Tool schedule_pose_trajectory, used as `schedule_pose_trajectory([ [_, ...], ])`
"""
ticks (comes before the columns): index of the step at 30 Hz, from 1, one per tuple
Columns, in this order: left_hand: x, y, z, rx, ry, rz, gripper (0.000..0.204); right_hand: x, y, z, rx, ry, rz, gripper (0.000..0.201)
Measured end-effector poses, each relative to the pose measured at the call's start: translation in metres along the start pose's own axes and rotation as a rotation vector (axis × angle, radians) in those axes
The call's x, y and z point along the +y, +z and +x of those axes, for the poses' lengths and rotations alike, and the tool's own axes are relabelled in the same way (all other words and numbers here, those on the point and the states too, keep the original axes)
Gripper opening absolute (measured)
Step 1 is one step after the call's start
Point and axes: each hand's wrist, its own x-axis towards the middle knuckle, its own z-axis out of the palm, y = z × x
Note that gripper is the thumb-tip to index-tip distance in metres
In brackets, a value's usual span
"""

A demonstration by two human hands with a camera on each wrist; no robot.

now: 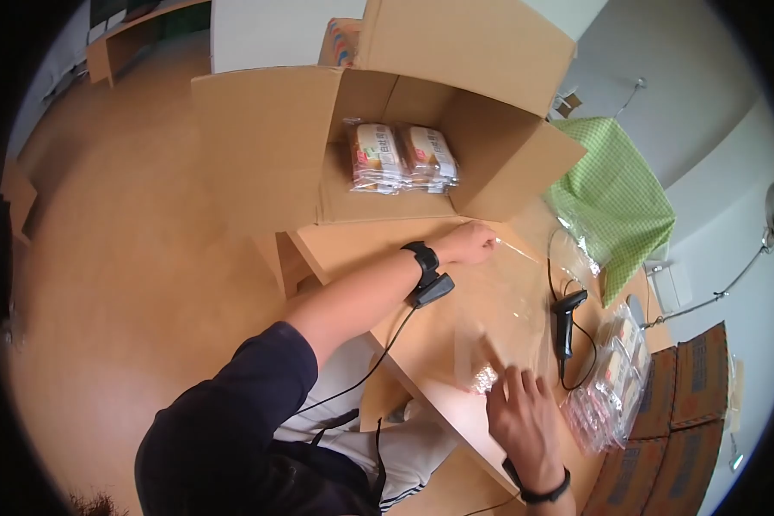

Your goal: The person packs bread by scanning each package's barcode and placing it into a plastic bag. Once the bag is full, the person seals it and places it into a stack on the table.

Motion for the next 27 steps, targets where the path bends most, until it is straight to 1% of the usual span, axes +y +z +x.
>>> schedule_pose_trajectory([
  [1,0.002,-0.001,-0.001,0.004,0.001,0.010,0.018,-0.005,-0.023,-0.007,0.032,-0.075,0.020,0.015],
  [2,0.003,0.000,-0.001,0.006,0.004,0.021,0.018,-0.005,-0.037,-0.012,0.030,-0.077,0.023,0.015],
  [3,0.003,0.001,-0.001,0.003,0.003,0.021,0.018,-0.004,-0.048,-0.018,0.096,-0.152,0.167,0.016],
  [4,0.002,0.002,-0.001,-0.015,-0.033,0.013,0.018,-0.004,-0.058,-0.021,0.165,-0.226,0.310,0.018],
  [5,0.001,0.002,0.000,-0.032,-0.068,0.006,0.018,-0.007,-0.069,-0.021,0.168,-0.226,0.310,0.018],
  [7,0.003,-0.001,-0.001,-0.035,-0.065,0.002,0.018,-0.014,-0.087,-0.013,0.341,-0.212,0.279,0.024],
  [8,0.002,0.000,-0.001,-0.040,-0.065,-0.008,0.018,-0.016,-0.084,-0.006,0.445,-0.174,0.262,0.024],
  [9,0.002,0.000,-0.001,-0.037,-0.062,-0.003,0.018,-0.006,-0.084,0.004,0.482,-0.247,0.307,0.026],
  [11,-0.003,0.001,0.001,-0.077,-0.084,0.018,0.021,-0.004,-0.075,0.029,0.602,-0.153,0.281,0.029],
  [12,-0.004,-0.002,0.002,-0.075,-0.079,0.025,0.021,-0.003,-0.071,0.051,0.647,-0.166,0.232,0.030],
  [14,-0.003,-0.009,0.000,-0.191,0.019,0.107,0.023,0.005,-0.054,0.099,0.705,-0.195,0.150,0.031],
  [15,0.014,-0.015,-0.004,-0.114,0.053,-0.183,0.026,0.010,-0.043,0.123,0.725,-0.210,0.116,0.031],
  [17,0.057,-0.037,-0.024,0.193,-0.068,-0.624,0.024,0.015,-0.030,0.168,0.762,-0.226,0.066,0.024],
  [18,0.057,-0.037,-0.023,0.185,-0.062,-0.614,0.024,0.018,-0.023,0.191,0.804,-0.251,0.040,0.020],
  [19,0.053,-0.036,-0.022,0.142,-0.096,-0.593,0.022,0.020,-0.015,0.212,0.844,-0.276,0.010,0.015],
  [22,0.031,-0.027,-0.013,0.004,-0.189,-0.519,0.018,0.014,0.002,0.258,0.876,-0.259,-0.065,0.010],
  [24,0.015,-0.019,-0.007,-0.082,-0.257,-0.467,0.016,0.007,0.015,0.282,0.835,-0.260,-0.196,0.009],
  [25,0.007,-0.016,-0.004,-0.121,-0.293,-0.441,0.014,0.005,0.022,0.291,0.844,-0.253,-0.197,0.009],
  [27,0.000,-0.013,0.000,-0.190,-0.371,-0.392,0.012,-0.001,0.025,0.303,0.744,-0.308,-0.258,0.008],
])
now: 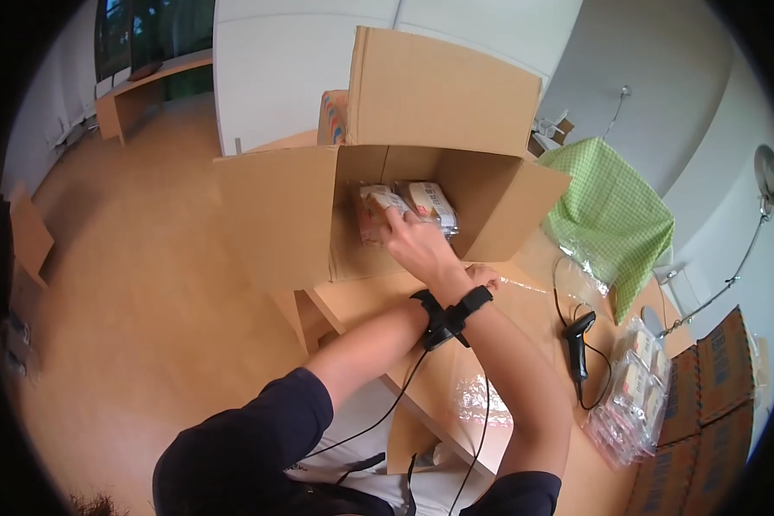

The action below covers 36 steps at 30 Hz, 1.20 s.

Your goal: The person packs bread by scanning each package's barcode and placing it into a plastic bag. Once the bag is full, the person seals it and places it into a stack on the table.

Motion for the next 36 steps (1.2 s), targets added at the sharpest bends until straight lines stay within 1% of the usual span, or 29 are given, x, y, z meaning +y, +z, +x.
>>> schedule_pose_trajectory([
  [1,-0.003,0.000,0.002,-0.021,-0.048,0.022,0.011,-0.001,0.003,0.002,-0.040,-0.026,0.043,0.012],
  [2,-0.002,0.002,0.000,-0.023,-0.046,0.026,0.011,-0.004,0.006,0.005,-0.037,-0.022,0.041,0.012],
  [4,0.006,0.006,-0.004,0.088,0.166,0.329,0.014,-0.008,0.021,0.007,-0.081,-0.027,0.067,0.018],
  [5,0.003,0.008,0.000,0.088,0.162,0.358,0.015,-0.011,0.027,0.010,-0.152,0.004,0.146,0.021],
  [7,-0.004,0.008,0.010,0.092,0.180,0.360,0.015,-0.014,0.036,0.007,-0.168,0.021,0.129,0.019],
  [8,-0.015,0.009,0.016,0.095,0.191,0.358,0.015,-0.016,0.034,0.006,-0.189,0.037,0.121,0.018],
  [9,-0.026,0.011,0.021,0.094,0.200,0.355,0.014,-0.017,0.033,0.004,-0.187,0.045,0.121,0.018],
  [11,-0.034,0.016,0.024,0.089,0.216,0.343,0.014,-0.017,0.020,-0.002,-0.285,0.117,0.226,0.014],
  [12,-0.025,0.019,0.017,0.076,0.215,0.340,0.014,-0.017,0.010,-0.007,-0.291,0.129,0.228,0.014],
  [13,-0.018,0.023,0.010,0.238,0.201,0.360,0.012,-0.017,-0.003,-0.015,-0.237,0.155,0.312,0.013],
  [14,-0.012,0.029,0.005,0.397,0.186,0.377,0.015,-0.017,-0.015,-0.025,-0.183,0.186,0.393,0.011],
  [15,-0.016,0.033,0.010,0.499,0.087,0.359,0.013,-0.017,-0.026,-0.039,-0.151,0.225,0.436,0.009],
  [16,-0.023,0.044,0.007,0.621,0.311,0.116,0.011,-0.015,-0.041,-0.054,-0.169,0.256,0.435,0.009],
  [17,-0.007,0.040,-0.010,0.735,0.522,-0.146,0.011,-0.012,-0.061,-0.068,-0.211,0.308,0.391,0.010],
  [18,-0.003,0.024,-0.017,0.551,0.450,0.047,0.010,-0.010,-0.074,-0.087,-0.259,0.358,0.346,0.010],
  [19,0.000,0.005,-0.013,0.360,0.384,0.235,0.011,-0.009,-0.080,-0.110,-0.212,0.499,0.597,0.010],
  [20,0.001,-0.002,0.006,0.234,0.282,0.364,0.012,-0.004,-0.085,-0.134,-0.232,0.534,0.591,0.010],
  [21,0.023,-0.001,-0.013,0.312,0.342,0.433,0.013,0.001,-0.090,-0.158,-0.237,0.605,0.585,0.012],
  [22,0.023,0.000,-0.011,0.313,0.365,0.448,0.015,0.006,-0.096,-0.182,-0.241,0.670,0.579,0.013],
  [24,0.016,0.004,-0.006,0.261,0.384,0.447,0.014,0.016,-0.105,-0.230,-0.358,0.840,0.576,0.015],
  [26,0.017,0.003,-0.008,0.224,0.376,0.442,0.015,0.018,-0.111,-0.278,-0.386,1.025,0.637,0.015],
  [27,0.016,0.003,-0.009,0.201,0.360,0.448,0.016,0.018,-0.119,-0.293,-0.394,1.093,0.627,0.018],
  [28,0.016,0.003,-0.009,0.194,0.363,0.442,0.016,0.016,-0.124,-0.307,-0.397,1.100,0.621,0.018],
  [30,0.012,0.003,-0.007,0.180,0.331,0.523,0.020,0.010,-0.129,-0.334,-0.612,1.247,0.574,0.022],
  [31,0.011,0.003,-0.005,0.187,0.314,0.515,0.021,0.007,-0.128,-0.348,-0.656,1.282,0.590,0.031],
  [32,0.013,0.003,-0.006,0.181,0.318,0.517,0.021,0.003,-0.128,-0.351,-0.654,1.289,0.590,0.031],
  [34,0.016,0.000,-0.008,0.194,0.272,0.670,0.027,-0.005,-0.126,-0.351,-0.659,1.409,0.427,0.043],
  [35,0.018,0.000,-0.009,0.192,0.276,0.675,0.027,-0.009,-0.122,-0.356,-0.653,1.413,0.429,0.043],
  [36,0.020,0.000,-0.011,0.219,0.282,0.689,0.030,-0.014,-0.117,-0.360,-0.656,1.370,0.422,0.053],
])
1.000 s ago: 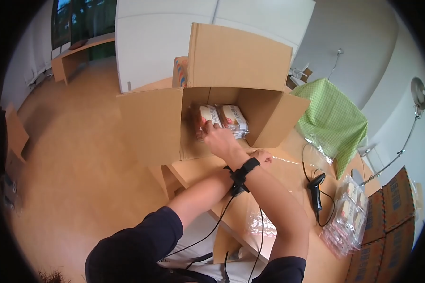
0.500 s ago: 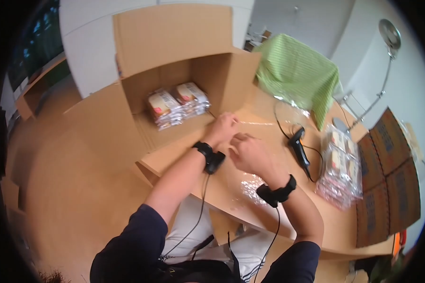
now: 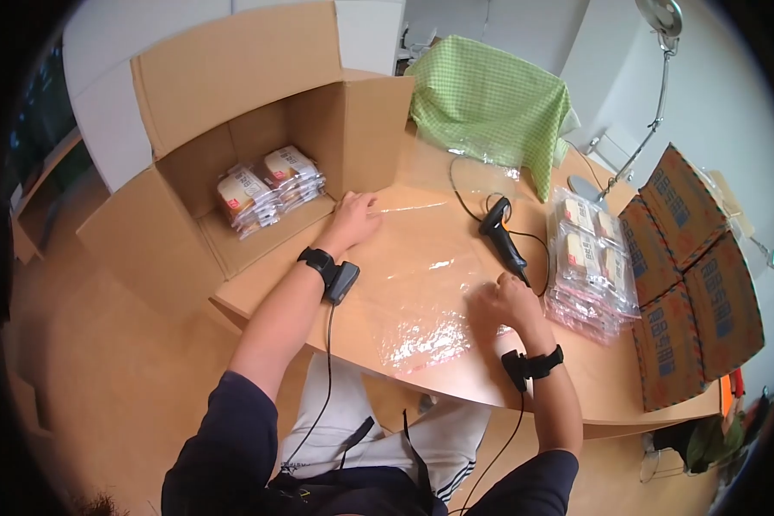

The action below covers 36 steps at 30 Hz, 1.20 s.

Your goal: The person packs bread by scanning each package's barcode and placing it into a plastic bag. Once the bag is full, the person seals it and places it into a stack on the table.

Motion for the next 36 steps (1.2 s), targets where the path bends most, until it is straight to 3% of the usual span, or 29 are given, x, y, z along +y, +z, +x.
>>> schedule_pose_trajectory([
  [1,0.002,-0.002,-0.002,0.025,-0.001,0.018,0.033,0.001,0.004,0.000,0.001,-0.036,-0.020,0.064],
  [5,0.008,-0.011,-0.006,0.025,0.005,0.088,0.040,-0.010,0.000,-0.001,-0.024,-0.015,0.078,0.055],
  [7,0.012,-0.017,-0.003,-0.175,-0.083,0.096,0.037,-0.008,0.001,0.001,-0.039,-0.017,0.120,0.055],
  [10,0.003,-0.012,0.002,-0.270,-0.002,-0.043,0.027,-0.004,0.000,0.002,-0.025,-0.054,0.155,0.055],
  [14,0.013,-0.012,0.000,-0.185,0.057,-0.233,0.017,0.006,-0.001,-0.002,-0.052,-0.050,0.191,0.056],
  [16,0.011,-0.006,0.002,-0.131,-0.009,-0.389,0.012,0.012,-0.003,-0.005,-0.019,0.058,0.438,0.059],
  [20,0.004,0.003,0.005,-0.071,-0.072,-0.679,0.008,0.033,0.003,-0.001,0.060,-0.005,0.617,0.054],
  [22,-0.002,0.008,0.009,-0.038,-0.193,-0.830,0.007,0.036,-0.015,-0.001,-0.139,0.135,0.919,0.045],
  [24,-0.005,0.010,0.012,-0.035,-0.200,-0.939,0.008,0.040,-0.033,-0.005,-0.114,0.117,1.152,0.035],
  [27,-0.004,0.006,0.009,-0.037,-0.227,-1.073,0.010,0.054,-0.031,-0.004,-0.052,0.021,1.432,0.035],
  [29,0.005,0.004,0.011,-0.053,-0.236,-1.088,0.011,0.051,-0.030,-0.006,-0.158,-0.052,1.672,0.035],
  [30,0.010,0.004,0.009,-0.028,-0.338,-1.145,0.011,0.049,-0.027,-0.007,-0.141,-0.051,1.691,0.035],
  [31,0.016,0.002,0.009,-0.004,-0.439,-1.196,0.011,0.047,-0.024,-0.008,-0.254,-0.043,1.577,0.035],
  [32,0.018,0.002,0.008,-0.024,-0.427,-1.182,0.011,0.043,-0.020,-0.009,-0.362,-0.037,1.459,0.034],
  [33,0.020,0.003,0.007,-0.052,-0.497,-1.277,0.011,0.035,-0.020,-0.013,-0.360,-0.006,1.302,0.033],
  [34,0.022,0.003,0.009,-0.076,-0.571,-1.373,0.011,0.037,-0.015,-0.010,-0.347,-0.007,1.317,0.033],
  [36,0.021,0.009,0.014,-0.069,-0.568,-1.396,0.011,0.029,-0.013,-0.006,-0.562,-0.119,1.297,0.028],
])
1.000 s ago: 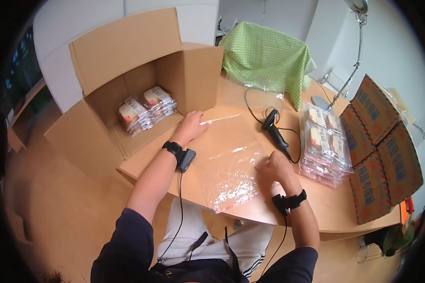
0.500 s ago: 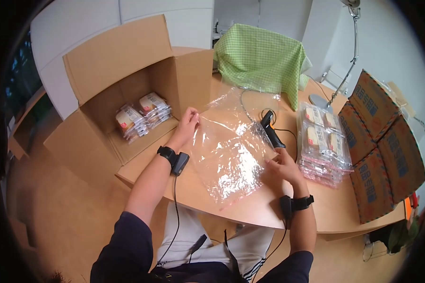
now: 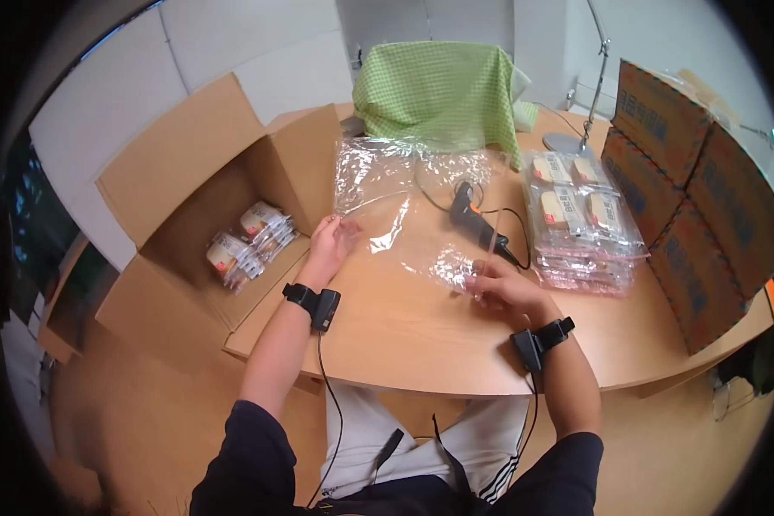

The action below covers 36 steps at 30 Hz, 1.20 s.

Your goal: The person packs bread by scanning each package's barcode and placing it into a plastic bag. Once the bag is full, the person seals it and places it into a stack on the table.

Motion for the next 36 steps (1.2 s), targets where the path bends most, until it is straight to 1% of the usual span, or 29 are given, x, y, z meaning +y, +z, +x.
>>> schedule_pose_trajectory([
  [1,-0.003,0.000,0.003,0.008,0.007,-0.039,0.011,0.001,0.007,-0.006,0.065,-0.026,0.124,0.024],
  [2,-0.004,0.002,0.006,0.003,0.004,-0.033,0.011,0.004,0.009,-0.004,0.069,-0.030,0.129,0.024],
  [4,-0.005,0.007,0.014,0.041,0.024,-0.055,0.010,0.008,0.006,0.002,0.248,-0.054,0.268,0.029],
  [5,-0.005,0.011,0.017,0.038,0.026,-0.055,0.010,0.005,0.007,0.002,0.249,-0.057,0.267,0.029],
  [7,-0.003,0.015,0.021,0.052,0.006,0.002,0.010,0.000,0.010,0.001,0.301,-0.239,0.545,0.024],
  [8,-0.005,0.015,0.028,0.049,0.005,0.005,0.010,0.002,0.009,0.002,0.303,-0.241,0.549,0.024],
  [10,-0.013,0.012,0.051,0.012,-0.059,-0.098,0.017,0.010,0.007,0.003,0.186,-0.236,0.585,0.023],
  [11,-0.017,0.010,0.064,0.004,-0.061,-0.093,0.017,0.015,0.006,0.005,0.193,-0.243,0.587,0.023],
  [13,-0.024,0.011,0.086,-0.080,-0.142,-0.175,0.023,0.026,0.005,0.009,0.036,-0.139,0.342,0.020],
  [14,-0.023,0.021,0.090,-0.087,-0.142,-0.174,0.023,0.026,0.005,0.009,0.041,-0.144,0.340,0.020],
  [16,-0.024,0.043,0.097,0.045,-0.121,-0.239,0.029,0.024,0.007,0.009,0.045,-0.113,0.268,0.020],
  [17,-0.021,0.056,0.095,0.042,-0.122,-0.241,0.029,0.023,0.008,0.009,0.053,-0.103,0.278,0.019],
  [19,-0.016,0.078,0.094,0.131,-0.080,-0.173,0.030,0.025,0.008,0.010,0.055,-0.109,0.259,0.018],
  [22,-0.023,0.085,0.116,0.139,-0.079,-0.147,0.032,0.026,0.009,0.010,0.055,-0.113,0.222,0.017],
  [23,-0.031,0.080,0.132,0.136,-0.078,-0.152,0.032,0.025,0.009,0.010,0.054,-0.110,0.206,0.016],
  [25,-0.045,0.064,0.161,0.062,-0.153,-0.133,0.032,0.026,0.008,0.011,0.044,-0.122,0.184,0.017],
  [26,-0.045,0.068,0.159,0.062,-0.153,-0.135,0.032,0.026,0.008,0.012,0.030,-0.133,0.167,0.017],
  [28,-0.038,0.080,0.147,0.188,-0.089,0.039,0.031,0.026,0.008,0.012,0.024,-0.136,0.160,0.017],
  [29,-0.032,0.084,0.141,0.189,-0.092,0.036,0.031,0.026,0.008,0.012,0.019,-0.141,0.155,0.017],
  [31,-0.019,0.088,0.131,0.169,-0.136,0.322,0.031,0.026,0.008,0.014,0.018,-0.132,0.154,0.017],
  [32,-0.018,0.085,0.132,0.168,-0.140,0.318,0.031,0.027,0.007,0.014,0.017,-0.128,0.154,0.017],
  [34,-0.013,0.080,0.136,0.137,-0.058,0.780,0.033,0.030,0.007,0.015,0.012,-0.136,0.151,0.017],
  [35,-0.011,0.083,0.134,0.136,-0.060,0.781,0.033,0.031,0.007,0.016,0.003,-0.149,0.149,0.017],
  [36,-0.009,0.085,0.132,0.189,-0.021,0.892,0.035,0.030,0.007,0.016,0.005,-0.149,0.151,0.017],
])
